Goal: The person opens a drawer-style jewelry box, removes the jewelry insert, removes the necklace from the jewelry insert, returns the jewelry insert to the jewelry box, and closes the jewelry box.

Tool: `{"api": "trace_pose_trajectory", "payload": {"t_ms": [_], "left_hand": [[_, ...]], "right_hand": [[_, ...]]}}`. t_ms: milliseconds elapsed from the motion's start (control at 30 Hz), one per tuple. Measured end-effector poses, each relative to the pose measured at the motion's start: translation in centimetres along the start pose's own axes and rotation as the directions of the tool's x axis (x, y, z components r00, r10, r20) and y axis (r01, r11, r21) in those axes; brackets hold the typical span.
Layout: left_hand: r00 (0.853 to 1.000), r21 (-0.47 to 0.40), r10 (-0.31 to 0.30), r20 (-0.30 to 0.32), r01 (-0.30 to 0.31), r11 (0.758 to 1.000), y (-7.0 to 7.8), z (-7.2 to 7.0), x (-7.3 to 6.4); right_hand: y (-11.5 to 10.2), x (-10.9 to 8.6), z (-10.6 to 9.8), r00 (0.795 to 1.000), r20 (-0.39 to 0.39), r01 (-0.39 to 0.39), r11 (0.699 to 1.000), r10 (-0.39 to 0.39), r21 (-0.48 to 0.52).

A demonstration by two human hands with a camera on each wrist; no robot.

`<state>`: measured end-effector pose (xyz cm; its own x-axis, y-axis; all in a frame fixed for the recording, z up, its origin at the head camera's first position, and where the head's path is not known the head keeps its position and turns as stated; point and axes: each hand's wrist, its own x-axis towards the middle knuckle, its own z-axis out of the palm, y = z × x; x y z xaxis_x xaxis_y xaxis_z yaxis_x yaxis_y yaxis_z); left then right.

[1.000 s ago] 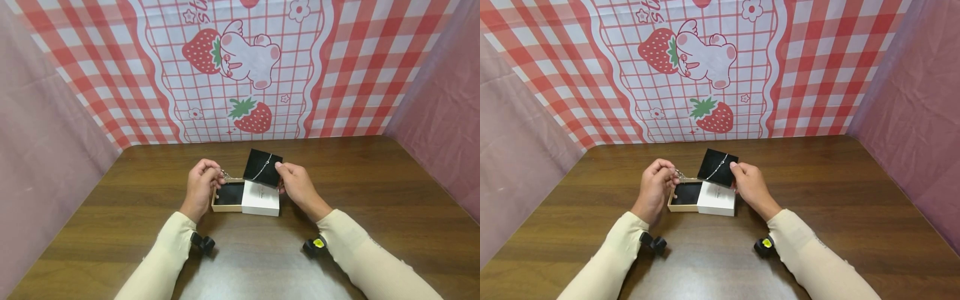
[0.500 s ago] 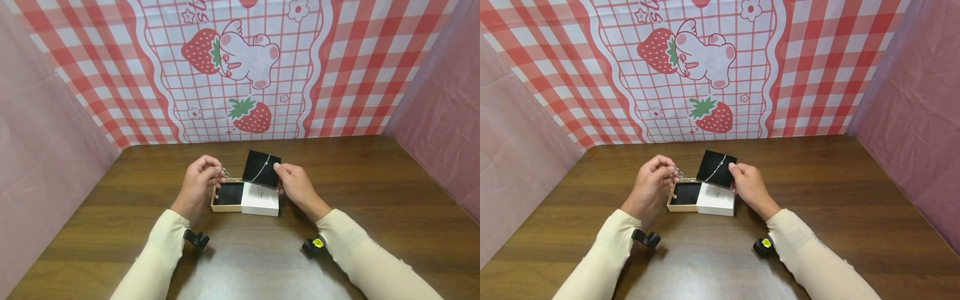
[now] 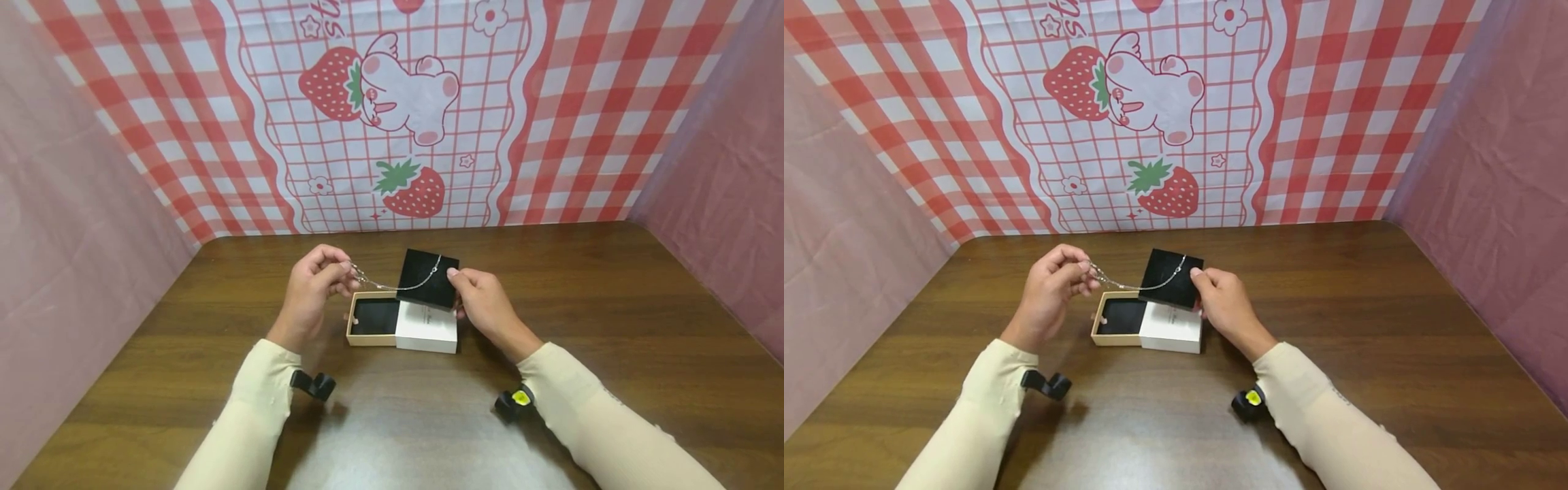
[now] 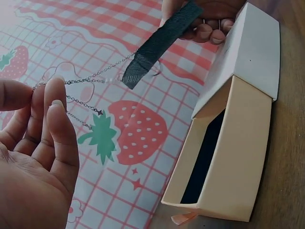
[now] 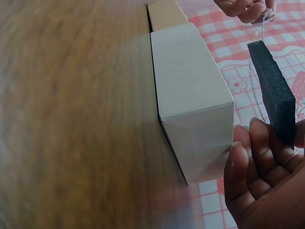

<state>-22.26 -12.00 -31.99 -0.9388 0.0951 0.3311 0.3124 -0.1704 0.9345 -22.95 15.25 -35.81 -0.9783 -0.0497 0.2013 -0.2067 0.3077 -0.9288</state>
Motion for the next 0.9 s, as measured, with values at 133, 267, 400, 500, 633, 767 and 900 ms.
{"api": "trace_pose_trajectory", "payload": {"t_ms": [133,267,400,500,633,767,900], "left_hand": [[1.000,-0.013,0.009,-0.017,-0.010,1.000,0.3,0.0,0.0],[0.999,-0.023,0.029,-0.041,-0.030,0.999,0.6,-0.2,0.1],[0.997,-0.021,0.033,-0.067,-0.035,0.999,1.0,-0.6,0.3],[0.996,-0.019,0.032,-0.087,-0.034,0.999,1.3,-1.0,0.3],[0.994,-0.018,0.041,-0.098,-0.043,0.999,1.4,-1.4,0.4],[0.992,-0.028,0.062,-0.114,-0.065,0.997,1.7,-1.8,0.6],[0.986,-0.047,0.068,-0.149,-0.076,0.996,2.1,-2.5,0.6]], "right_hand": [[0.1,0.0,0.0,1.000,0.000,0.002,1.000,-0.002,-0.009],[0.2,0.1,0.1,1.000,0.001,0.005,1.000,-0.005,-0.019],[0.3,0.2,0.2,1.000,0.000,-0.002,1.000,0.002,-0.022],[0.2,0.1,0.2,1.000,0.005,-0.003,1.000,0.003,-0.023],[0.2,0.1,0.1,1.000,0.005,-0.003,1.000,0.004,-0.022],[0.2,0.1,0.1,1.000,0.003,-0.004,1.000,0.004,-0.025],[0.2,0.2,0.1,1.000,0.005,-0.003,0.999,0.003,-0.034]]}}
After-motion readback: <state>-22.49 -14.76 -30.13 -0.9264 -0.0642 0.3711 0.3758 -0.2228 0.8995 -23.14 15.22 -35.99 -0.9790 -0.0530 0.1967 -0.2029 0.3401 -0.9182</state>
